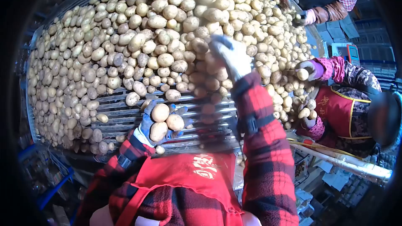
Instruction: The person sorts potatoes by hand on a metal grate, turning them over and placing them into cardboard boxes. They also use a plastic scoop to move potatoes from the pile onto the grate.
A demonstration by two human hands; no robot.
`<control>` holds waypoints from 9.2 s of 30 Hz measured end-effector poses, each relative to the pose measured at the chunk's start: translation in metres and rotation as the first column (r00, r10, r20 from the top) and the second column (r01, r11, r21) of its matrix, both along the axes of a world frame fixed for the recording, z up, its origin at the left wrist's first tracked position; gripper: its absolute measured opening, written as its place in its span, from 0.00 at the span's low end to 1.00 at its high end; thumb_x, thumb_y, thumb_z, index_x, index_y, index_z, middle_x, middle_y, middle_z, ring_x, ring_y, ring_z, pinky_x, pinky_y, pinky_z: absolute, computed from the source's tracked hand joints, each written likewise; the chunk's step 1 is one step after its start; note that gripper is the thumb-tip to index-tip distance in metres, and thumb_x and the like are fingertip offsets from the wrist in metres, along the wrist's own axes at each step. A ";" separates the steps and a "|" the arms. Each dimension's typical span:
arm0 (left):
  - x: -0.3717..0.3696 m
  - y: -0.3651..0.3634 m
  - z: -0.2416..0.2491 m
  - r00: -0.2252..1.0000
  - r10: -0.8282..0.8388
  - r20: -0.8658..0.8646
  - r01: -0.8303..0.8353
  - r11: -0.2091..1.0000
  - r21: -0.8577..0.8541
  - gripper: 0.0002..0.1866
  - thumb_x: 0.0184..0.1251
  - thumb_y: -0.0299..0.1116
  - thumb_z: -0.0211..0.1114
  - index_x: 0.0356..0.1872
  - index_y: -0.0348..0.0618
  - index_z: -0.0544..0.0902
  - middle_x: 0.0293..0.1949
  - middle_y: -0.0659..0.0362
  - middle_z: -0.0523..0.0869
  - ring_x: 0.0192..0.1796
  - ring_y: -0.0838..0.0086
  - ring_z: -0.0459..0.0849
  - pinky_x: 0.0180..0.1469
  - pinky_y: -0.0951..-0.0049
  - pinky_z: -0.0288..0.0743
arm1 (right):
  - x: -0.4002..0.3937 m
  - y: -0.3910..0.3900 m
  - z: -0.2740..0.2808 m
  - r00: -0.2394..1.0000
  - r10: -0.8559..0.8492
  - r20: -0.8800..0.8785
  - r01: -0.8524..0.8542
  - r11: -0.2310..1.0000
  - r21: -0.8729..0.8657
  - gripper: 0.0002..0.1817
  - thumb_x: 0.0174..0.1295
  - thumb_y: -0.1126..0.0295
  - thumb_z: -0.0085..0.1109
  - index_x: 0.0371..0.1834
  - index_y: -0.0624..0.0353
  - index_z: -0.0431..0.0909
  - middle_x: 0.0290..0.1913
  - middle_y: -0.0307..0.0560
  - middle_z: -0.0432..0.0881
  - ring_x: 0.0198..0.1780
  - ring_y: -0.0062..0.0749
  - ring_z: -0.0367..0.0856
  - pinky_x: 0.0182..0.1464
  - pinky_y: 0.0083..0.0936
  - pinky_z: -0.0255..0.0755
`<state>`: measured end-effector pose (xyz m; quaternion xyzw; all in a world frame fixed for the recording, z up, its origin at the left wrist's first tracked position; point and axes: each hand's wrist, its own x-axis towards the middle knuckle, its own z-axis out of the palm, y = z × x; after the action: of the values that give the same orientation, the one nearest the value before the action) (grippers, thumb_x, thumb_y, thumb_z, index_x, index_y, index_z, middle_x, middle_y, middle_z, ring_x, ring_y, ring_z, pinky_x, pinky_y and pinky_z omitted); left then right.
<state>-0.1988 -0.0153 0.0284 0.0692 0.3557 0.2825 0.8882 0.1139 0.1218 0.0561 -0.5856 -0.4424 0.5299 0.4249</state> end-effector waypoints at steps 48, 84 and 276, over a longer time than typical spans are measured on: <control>0.192 -0.117 -0.012 0.477 -0.806 0.350 0.851 0.523 0.043 0.30 0.86 0.48 0.58 0.82 0.53 0.68 0.76 0.59 0.74 0.73 0.62 0.75 0.74 0.48 0.74 | 0.036 -0.515 -0.030 0.301 -0.935 0.188 0.936 0.251 -0.248 0.37 0.75 0.59 0.67 0.84 0.54 0.66 0.77 0.50 0.72 0.73 0.39 0.74 0.66 0.36 0.78; 0.089 -0.082 -0.039 0.737 -0.545 -0.400 0.671 0.661 0.335 0.27 0.84 0.47 0.65 0.74 0.41 0.77 0.61 0.58 0.85 0.61 0.73 0.84 0.63 0.67 0.80 | 0.024 -0.453 -0.008 0.425 -0.614 -0.665 0.543 0.761 -0.356 0.25 0.83 0.56 0.53 0.72 0.61 0.77 0.54 0.47 0.85 0.41 0.27 0.83 0.36 0.21 0.77; -0.072 0.083 -0.037 0.663 0.316 0.678 -0.303 0.942 -0.142 0.42 0.70 0.71 0.66 0.80 0.65 0.73 0.86 0.53 0.59 0.87 0.36 0.51 0.69 0.29 0.78 | -0.179 0.184 -0.018 0.301 0.243 0.922 -0.445 0.891 -0.090 0.23 0.68 0.54 0.62 0.61 0.52 0.88 0.46 0.56 0.93 0.49 0.46 0.93 0.55 0.41 0.85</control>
<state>-0.2705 0.0674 -0.0085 -0.1101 0.0066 0.4312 0.8955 -0.0653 0.3055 0.0380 -0.6273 -0.7628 0.1528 0.0367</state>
